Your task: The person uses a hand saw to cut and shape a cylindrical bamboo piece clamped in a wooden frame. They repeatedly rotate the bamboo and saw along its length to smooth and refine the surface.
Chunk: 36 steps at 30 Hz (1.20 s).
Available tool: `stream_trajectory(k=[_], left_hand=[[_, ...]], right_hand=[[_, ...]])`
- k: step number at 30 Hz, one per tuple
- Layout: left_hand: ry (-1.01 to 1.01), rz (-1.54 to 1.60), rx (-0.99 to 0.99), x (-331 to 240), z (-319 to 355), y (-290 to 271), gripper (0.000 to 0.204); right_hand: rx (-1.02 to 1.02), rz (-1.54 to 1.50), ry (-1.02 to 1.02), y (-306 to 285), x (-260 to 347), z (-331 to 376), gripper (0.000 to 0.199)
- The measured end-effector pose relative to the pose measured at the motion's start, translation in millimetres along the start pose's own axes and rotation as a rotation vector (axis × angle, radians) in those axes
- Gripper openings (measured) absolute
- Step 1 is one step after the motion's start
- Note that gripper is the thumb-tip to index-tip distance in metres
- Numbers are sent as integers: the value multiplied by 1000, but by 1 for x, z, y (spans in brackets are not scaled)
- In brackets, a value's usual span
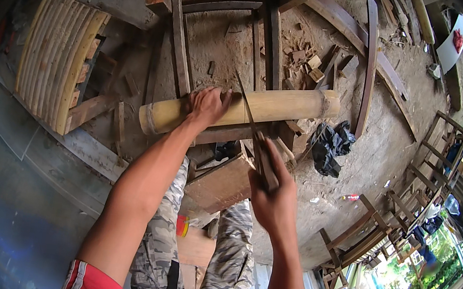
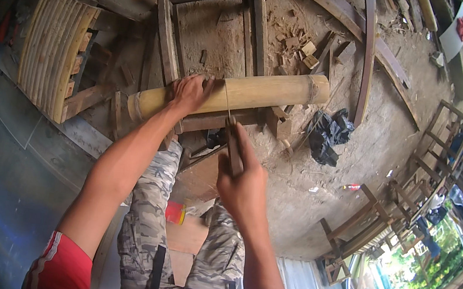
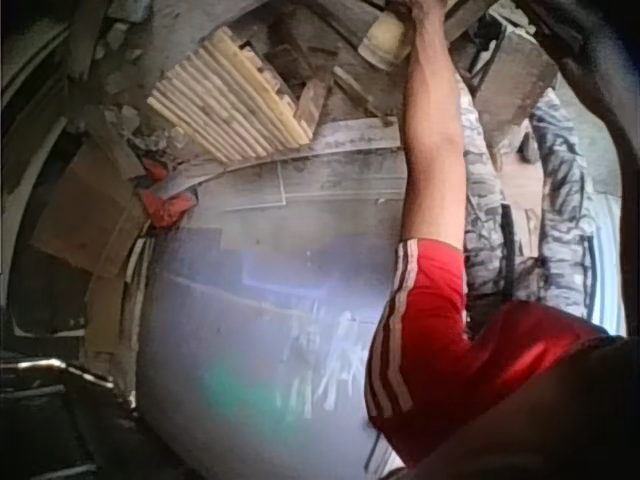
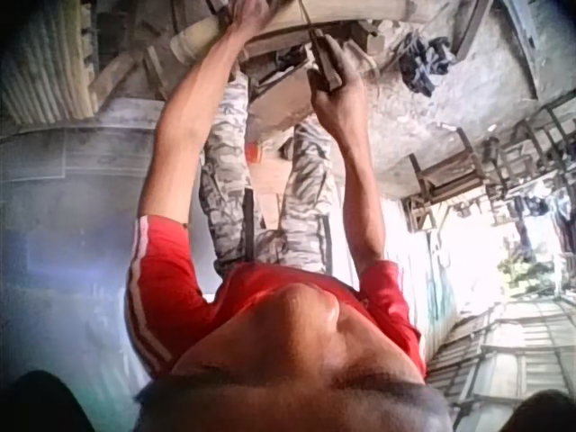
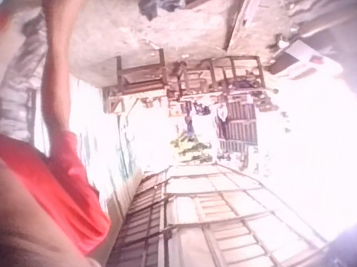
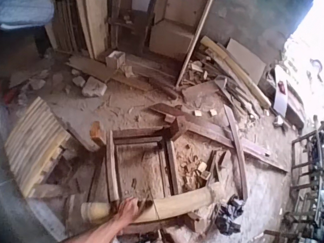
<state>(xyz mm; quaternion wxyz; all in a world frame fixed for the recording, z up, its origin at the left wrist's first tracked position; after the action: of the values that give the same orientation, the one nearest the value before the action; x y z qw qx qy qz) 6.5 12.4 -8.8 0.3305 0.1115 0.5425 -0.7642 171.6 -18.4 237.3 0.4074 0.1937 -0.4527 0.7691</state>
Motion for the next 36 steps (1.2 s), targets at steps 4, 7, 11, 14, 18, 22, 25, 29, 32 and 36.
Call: stream_trajectory(k=[4,7,11,14,18,22,25,29,32,36], left_hand=[[-70,-49,69,4,-2,-1,53],[-70,-39,56,3,-1,-4,52],[-88,-51,155,-10,0,-5,50],[-42,-42,42,1,2,-2,48],[-75,-48,-82,-2,14,-8,43],[-47,-58,-161,5,19,-7,42],[35,-74,-225,-15,31,-19,39],[38,-78,-195,-17,22,-17,38],[-50,-91,-163,-7,21,-13,40],[-26,-86,-228,-8,26,-14,41]], right_hand=[[72,33,139,-39,30,55,55],[46,66,-32,-28,25,33,57],[24,111,43,33,-17,-70,59],[21,64,33,37,-24,-57,61],[27,89,-70,-21,19,42,59],[58,101,68,-45,27,72,63],[-24,74,-95,13,-18,-19,63],[55,142,110,49,-30,-70,60],[-35,17,-105,5,-16,13,60],[19,80,53,-54,20,104,64]])
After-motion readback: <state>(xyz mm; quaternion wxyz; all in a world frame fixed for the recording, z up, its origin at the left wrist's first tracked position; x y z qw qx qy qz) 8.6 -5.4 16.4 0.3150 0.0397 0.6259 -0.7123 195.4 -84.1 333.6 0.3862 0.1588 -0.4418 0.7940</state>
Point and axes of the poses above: each hand's wrist, its own z-axis away from the middle knuckle, its own y-axis out of the palm, x = y × z, the point moved 7 cm from there along -z, towards the middle knuckle, and after that the axes turned 9 degrees about -x, right-handed, at the moved point
